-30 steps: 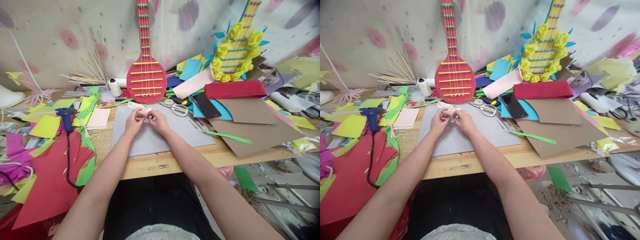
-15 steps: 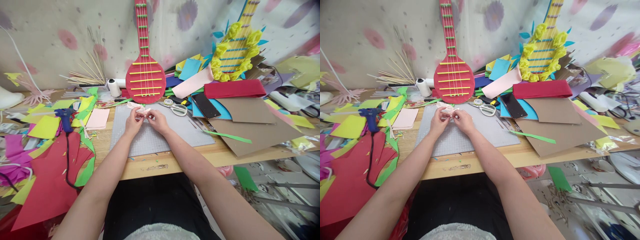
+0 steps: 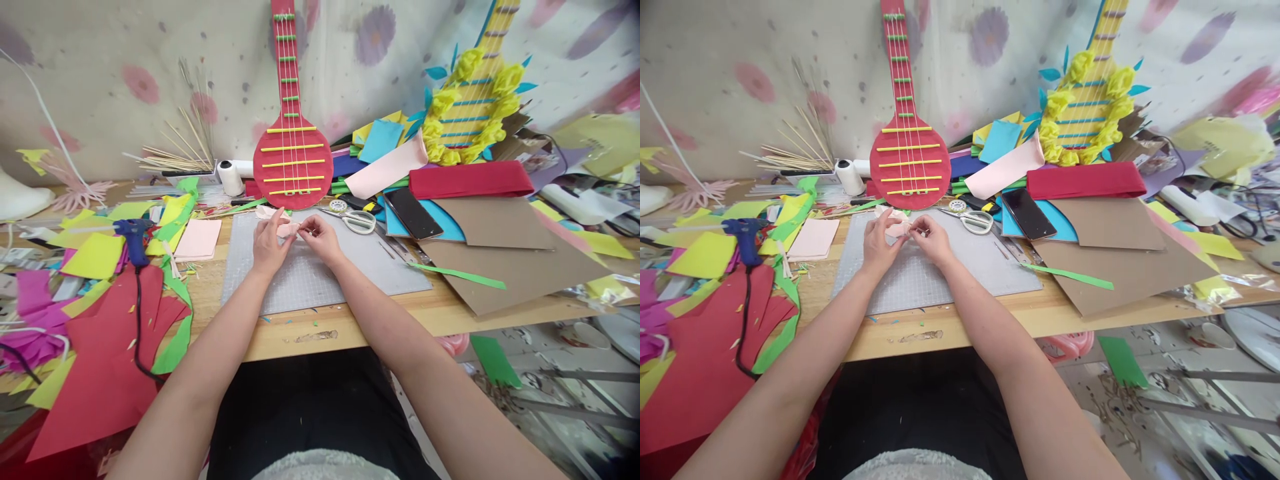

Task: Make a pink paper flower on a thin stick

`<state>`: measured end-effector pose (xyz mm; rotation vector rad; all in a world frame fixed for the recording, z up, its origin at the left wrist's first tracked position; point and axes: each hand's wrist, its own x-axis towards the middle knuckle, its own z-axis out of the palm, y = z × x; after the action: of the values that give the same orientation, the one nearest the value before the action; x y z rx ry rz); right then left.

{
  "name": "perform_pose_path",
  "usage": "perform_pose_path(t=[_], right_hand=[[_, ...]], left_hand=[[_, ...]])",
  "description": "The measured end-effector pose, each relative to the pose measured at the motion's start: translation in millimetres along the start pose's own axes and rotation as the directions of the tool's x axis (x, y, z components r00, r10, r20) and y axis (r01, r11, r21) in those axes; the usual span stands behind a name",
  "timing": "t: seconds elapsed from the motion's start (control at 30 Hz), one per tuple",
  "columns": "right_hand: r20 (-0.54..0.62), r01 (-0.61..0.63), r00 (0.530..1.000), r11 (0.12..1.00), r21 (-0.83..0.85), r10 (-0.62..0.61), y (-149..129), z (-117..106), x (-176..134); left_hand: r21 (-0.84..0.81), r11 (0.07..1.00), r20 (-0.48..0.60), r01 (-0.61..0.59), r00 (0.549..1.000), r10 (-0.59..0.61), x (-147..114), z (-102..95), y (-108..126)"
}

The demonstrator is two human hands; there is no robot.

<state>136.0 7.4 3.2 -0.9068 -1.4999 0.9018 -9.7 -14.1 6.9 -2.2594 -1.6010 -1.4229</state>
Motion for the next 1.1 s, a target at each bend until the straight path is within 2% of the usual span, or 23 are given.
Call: perform_pose_path(t=[0.1,0.23,0.5,0.67,1.1], right_hand=[[0.022,-0.034,0.999,0.989,0.146,0.031,-1,-5,4],[0.090,-0.079,0.994,0.975,0.207,0.061,-3,-11,6],[0.184,-0.116,0.980,0.962,0.247,0.071,-3,-8,4],[0.192,-0.135,0.978,0.952,0.275,0.083,-3,-9,4],[0.214,-0.150,0.972,0.954,0.259,0.095,-1,-8,4]], left_hand=[[0.027,0.999,-0.009,-0.027,1.000,0.028,0,-2.8,1],[0.035,0.998,0.016,-0.045,0.999,0.045,-1,-6.4,-1],[0.022,0.992,0.032,-0.122,0.992,0.122,3,-8.8,-4],[0.024,0.992,0.064,-0.128,0.990,0.126,5,-10.8,-7],[-0.015,0.989,0.043,-0.150,0.988,0.150,2,-6.7,-3]])
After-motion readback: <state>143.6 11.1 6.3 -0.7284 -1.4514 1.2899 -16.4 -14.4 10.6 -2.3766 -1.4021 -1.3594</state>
